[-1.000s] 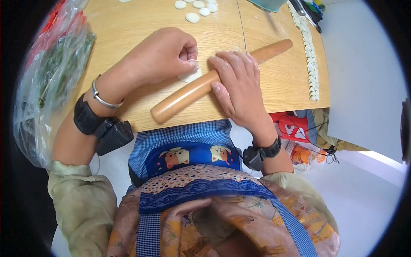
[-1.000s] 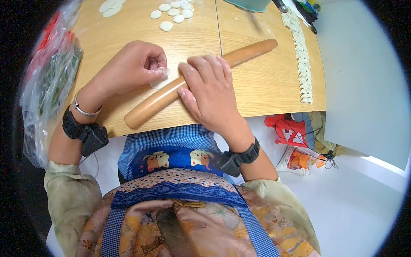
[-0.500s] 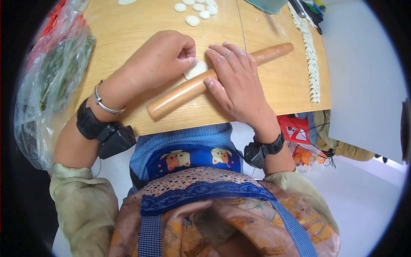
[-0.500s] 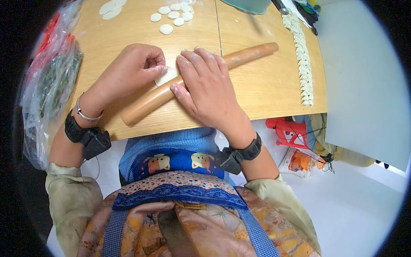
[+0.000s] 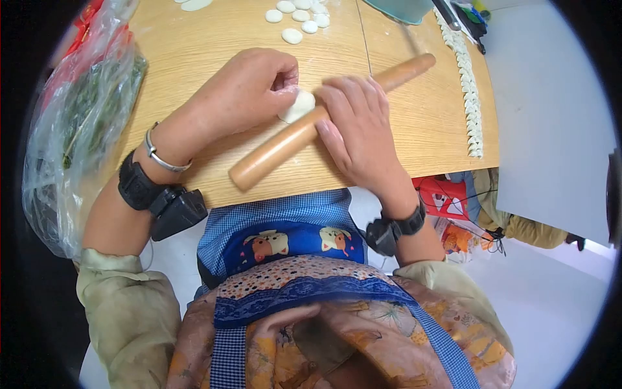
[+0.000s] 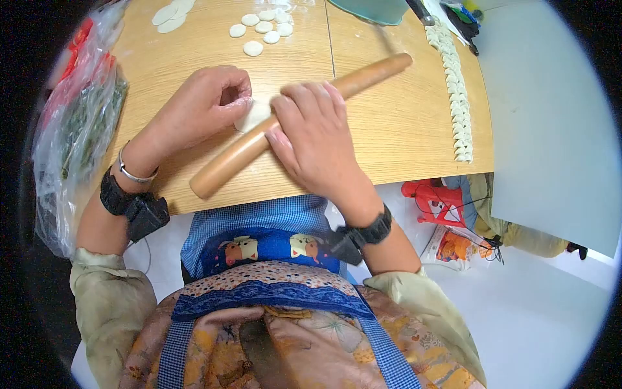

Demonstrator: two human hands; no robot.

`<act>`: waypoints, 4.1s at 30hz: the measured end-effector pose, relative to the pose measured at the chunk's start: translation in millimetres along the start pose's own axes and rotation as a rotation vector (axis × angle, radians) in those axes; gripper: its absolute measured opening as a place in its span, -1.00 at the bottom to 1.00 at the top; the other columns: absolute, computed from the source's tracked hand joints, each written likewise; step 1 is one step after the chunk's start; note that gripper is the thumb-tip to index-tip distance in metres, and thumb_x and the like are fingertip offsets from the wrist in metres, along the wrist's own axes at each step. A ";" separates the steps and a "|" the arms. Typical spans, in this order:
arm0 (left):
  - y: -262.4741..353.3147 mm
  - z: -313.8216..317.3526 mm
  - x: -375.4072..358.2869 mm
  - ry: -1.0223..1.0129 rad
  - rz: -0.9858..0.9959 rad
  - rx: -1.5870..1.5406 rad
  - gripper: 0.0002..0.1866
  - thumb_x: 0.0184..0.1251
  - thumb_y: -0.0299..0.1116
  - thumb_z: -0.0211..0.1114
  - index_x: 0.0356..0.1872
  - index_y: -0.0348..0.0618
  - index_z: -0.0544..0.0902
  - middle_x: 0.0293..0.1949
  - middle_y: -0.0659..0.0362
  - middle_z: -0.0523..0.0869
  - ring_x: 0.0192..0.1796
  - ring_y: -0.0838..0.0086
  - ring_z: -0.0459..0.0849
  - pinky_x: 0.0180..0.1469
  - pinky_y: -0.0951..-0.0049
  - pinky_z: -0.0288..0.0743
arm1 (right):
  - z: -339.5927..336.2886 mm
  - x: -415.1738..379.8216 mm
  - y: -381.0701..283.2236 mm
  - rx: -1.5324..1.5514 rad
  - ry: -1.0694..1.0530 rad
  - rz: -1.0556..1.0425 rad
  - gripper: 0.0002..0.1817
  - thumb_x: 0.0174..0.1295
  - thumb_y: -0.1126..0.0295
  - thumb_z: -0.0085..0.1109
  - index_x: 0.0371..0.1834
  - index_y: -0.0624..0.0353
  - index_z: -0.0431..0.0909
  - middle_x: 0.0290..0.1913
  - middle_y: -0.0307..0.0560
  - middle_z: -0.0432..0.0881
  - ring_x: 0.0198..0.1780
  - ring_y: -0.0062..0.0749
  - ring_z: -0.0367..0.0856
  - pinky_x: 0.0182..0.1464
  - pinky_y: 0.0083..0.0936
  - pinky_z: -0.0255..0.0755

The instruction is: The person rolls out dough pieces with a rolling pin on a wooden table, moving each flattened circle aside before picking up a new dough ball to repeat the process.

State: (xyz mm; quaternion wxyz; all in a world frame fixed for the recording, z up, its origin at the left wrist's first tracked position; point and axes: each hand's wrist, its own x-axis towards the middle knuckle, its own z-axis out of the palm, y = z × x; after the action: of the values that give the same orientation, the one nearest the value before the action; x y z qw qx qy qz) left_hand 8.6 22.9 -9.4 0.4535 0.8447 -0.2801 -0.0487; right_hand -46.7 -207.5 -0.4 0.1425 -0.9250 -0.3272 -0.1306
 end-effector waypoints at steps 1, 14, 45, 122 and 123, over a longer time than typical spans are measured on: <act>2.7 -1.2 1.2 -0.021 -0.042 -0.035 -0.82 0.31 -0.39 0.30 -0.30 -0.36 0.62 -0.52 0.12 0.58 -0.42 0.55 0.54 -0.32 0.42 0.47 | -3.4 -10.5 -2.3 0.002 -0.003 -0.005 -0.59 0.39 0.14 0.14 0.16 0.16 0.55 0.19 0.07 0.54 0.34 0.08 0.42 0.50 0.03 0.15; 11.8 -1.1 0.6 -0.205 -0.217 -0.143 -0.83 0.27 -0.48 0.40 -0.18 -0.28 0.62 -0.52 0.32 0.53 -0.41 0.65 0.49 -0.33 0.53 0.42 | -14.8 -34.8 -7.9 -0.021 -0.077 0.100 -0.46 0.39 0.06 0.14 0.34 0.10 0.50 0.35 0.02 0.49 0.50 0.02 0.32 0.63 0.07 -0.08; 10.3 -3.4 -1.3 -0.077 -0.171 -0.019 -0.83 0.26 -0.48 0.39 -0.19 -0.33 0.67 -0.49 0.13 0.62 -0.44 0.45 0.56 -0.32 0.38 0.46 | -4.5 -29.4 -11.9 -0.028 -0.069 0.104 -0.39 0.37 0.07 0.15 0.43 0.11 0.43 0.42 0.07 0.41 0.53 0.13 0.25 0.63 0.16 -0.12; -1.1 -7.5 -2.3 -0.044 0.026 0.046 -0.79 0.41 -0.39 0.29 -0.22 -0.41 0.66 -0.43 -0.03 0.68 -0.38 0.35 0.65 -0.20 0.33 0.55 | 22.8 52.2 8.0 -0.064 0.047 0.019 -0.74 0.41 0.17 0.12 -0.14 0.15 0.54 -0.10 0.02 0.55 0.04 0.01 0.49 0.10 -0.06 0.36; 0.3 -8.0 -2.4 -0.045 0.025 0.048 -0.79 0.41 -0.39 0.29 -0.22 -0.41 0.66 -0.43 -0.03 0.68 -0.38 0.35 0.65 -0.20 0.33 0.55 | 22.6 50.7 8.3 -0.062 0.048 0.020 -0.74 0.41 0.17 0.12 -0.14 0.15 0.54 -0.10 0.02 0.55 0.04 0.01 0.49 0.10 -0.06 0.36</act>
State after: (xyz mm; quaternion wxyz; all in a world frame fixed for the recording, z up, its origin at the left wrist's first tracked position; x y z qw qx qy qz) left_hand 9.1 30.0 -4.9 0.4273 0.8504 -0.3020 -0.0553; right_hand 0.1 -177.0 -5.8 0.1228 -0.9288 -0.3099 -0.1616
